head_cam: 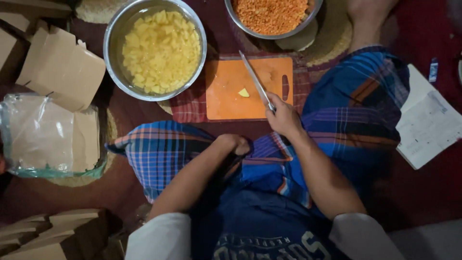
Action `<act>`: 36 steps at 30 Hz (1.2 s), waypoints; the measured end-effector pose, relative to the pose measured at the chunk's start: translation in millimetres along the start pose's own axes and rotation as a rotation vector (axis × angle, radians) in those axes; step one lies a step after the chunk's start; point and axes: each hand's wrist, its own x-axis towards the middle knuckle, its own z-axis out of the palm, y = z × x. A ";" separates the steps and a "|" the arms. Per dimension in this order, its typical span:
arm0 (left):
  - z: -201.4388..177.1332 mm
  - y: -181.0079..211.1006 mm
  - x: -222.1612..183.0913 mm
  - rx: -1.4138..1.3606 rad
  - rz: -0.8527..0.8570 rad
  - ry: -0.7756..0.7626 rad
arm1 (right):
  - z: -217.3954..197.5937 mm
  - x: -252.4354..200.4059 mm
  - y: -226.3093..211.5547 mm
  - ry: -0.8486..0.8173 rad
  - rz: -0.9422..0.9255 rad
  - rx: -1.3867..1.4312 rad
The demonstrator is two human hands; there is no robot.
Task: Slicing vegetables on a cutting board using a knife while sitting on the floor
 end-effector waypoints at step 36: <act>-104.1 -49.0 -77.1 -0.440 -0.112 1.248 | 45.4 16.5 -3.5 -0.025 -0.251 -0.274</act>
